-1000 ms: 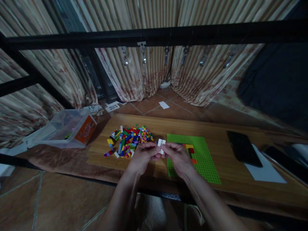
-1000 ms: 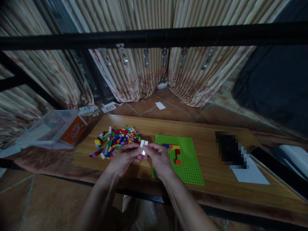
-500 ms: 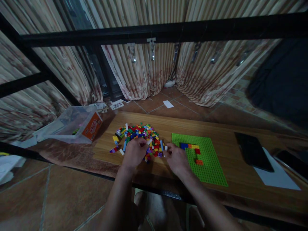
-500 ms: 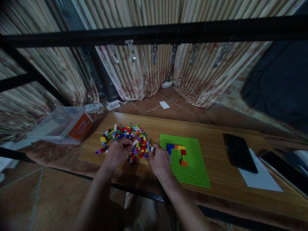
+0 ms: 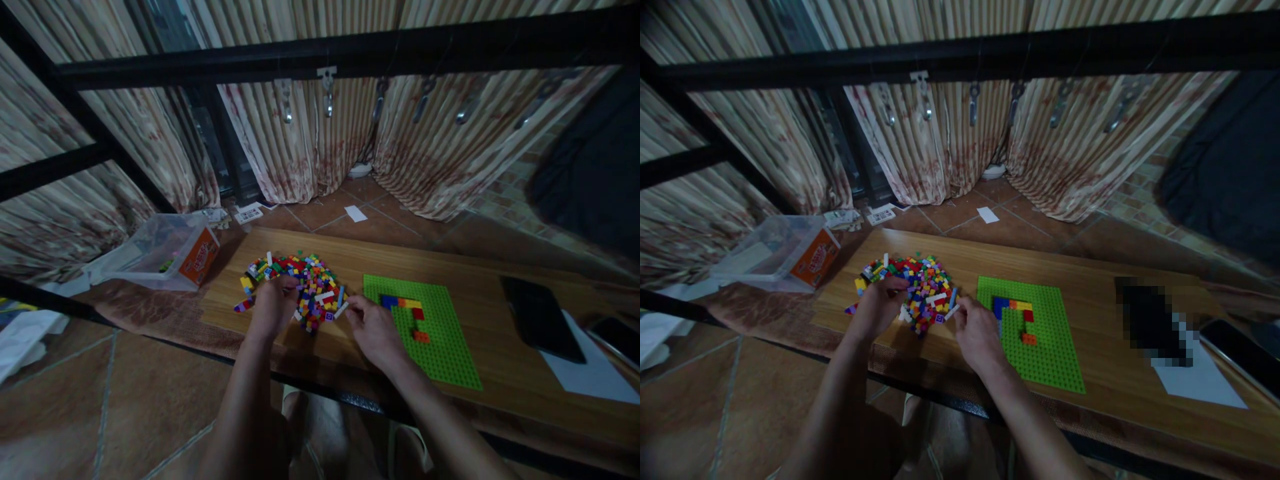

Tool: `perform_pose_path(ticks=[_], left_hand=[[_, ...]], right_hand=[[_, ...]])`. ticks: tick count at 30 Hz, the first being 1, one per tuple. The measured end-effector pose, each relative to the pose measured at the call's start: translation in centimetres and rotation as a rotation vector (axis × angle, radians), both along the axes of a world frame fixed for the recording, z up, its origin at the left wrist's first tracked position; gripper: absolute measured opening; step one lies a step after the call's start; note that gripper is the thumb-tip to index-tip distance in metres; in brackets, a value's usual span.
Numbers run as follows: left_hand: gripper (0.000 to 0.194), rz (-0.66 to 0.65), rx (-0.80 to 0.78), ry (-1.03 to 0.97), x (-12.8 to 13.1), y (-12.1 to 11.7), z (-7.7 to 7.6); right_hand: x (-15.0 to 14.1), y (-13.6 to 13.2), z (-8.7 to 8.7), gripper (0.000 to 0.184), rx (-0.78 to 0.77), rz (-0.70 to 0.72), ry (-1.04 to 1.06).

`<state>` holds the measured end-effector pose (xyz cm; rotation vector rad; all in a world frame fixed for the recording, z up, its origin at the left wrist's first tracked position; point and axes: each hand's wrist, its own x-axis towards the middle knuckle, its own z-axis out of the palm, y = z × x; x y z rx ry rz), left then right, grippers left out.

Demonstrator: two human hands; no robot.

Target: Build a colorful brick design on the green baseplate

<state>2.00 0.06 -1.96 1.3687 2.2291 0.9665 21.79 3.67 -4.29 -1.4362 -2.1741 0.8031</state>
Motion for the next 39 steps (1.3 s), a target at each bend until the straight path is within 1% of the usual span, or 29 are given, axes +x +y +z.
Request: perform_pose_path(ticks=[2,5,8,13,18,24,32,39], left_hand=[[0.024,0.06,-0.008,0.043,-1.1,-0.3,0.1],[0.024,0.111,-0.083,0.089,-2.0,-0.7,0.3],[0.028,0.089,-0.144,0.106,-1.9,-0.8,0.5],[0.033,0.008,-0.175,0.169,-1.3,-0.5,0.0],[0.037,-0.032,-0.164,0.196,-1.3,-0.4,-0.5],[0.038,-0.075,-0.185,0.197,-1.3,-0.6,-0.1],[0.029,-0.083,-0.201,0.225,-1.4,-0.5,-0.1],[0.021,-0.011,-0.233,0.223,-1.6,-0.4,0.0]], right_hand=[[0.2,0.0,-0.1,0.023,0.018,0.013,0.001],[0.2,0.0,-0.3,0.026,0.05,0.01,0.003],[0.1,0.0,-0.5,0.028,0.086,-0.003,-0.002],[0.0,-0.1,-0.6,0.034,0.03,0.08,0.035],[0.0,-0.4,-0.5,0.035,0.008,0.091,0.073],[0.2,-0.3,-0.4,0.033,0.01,0.103,0.111],[0.5,-0.3,-0.3,0.032,-0.003,0.102,0.109],[0.7,-0.2,-0.3,0.029,0.003,0.109,0.104]])
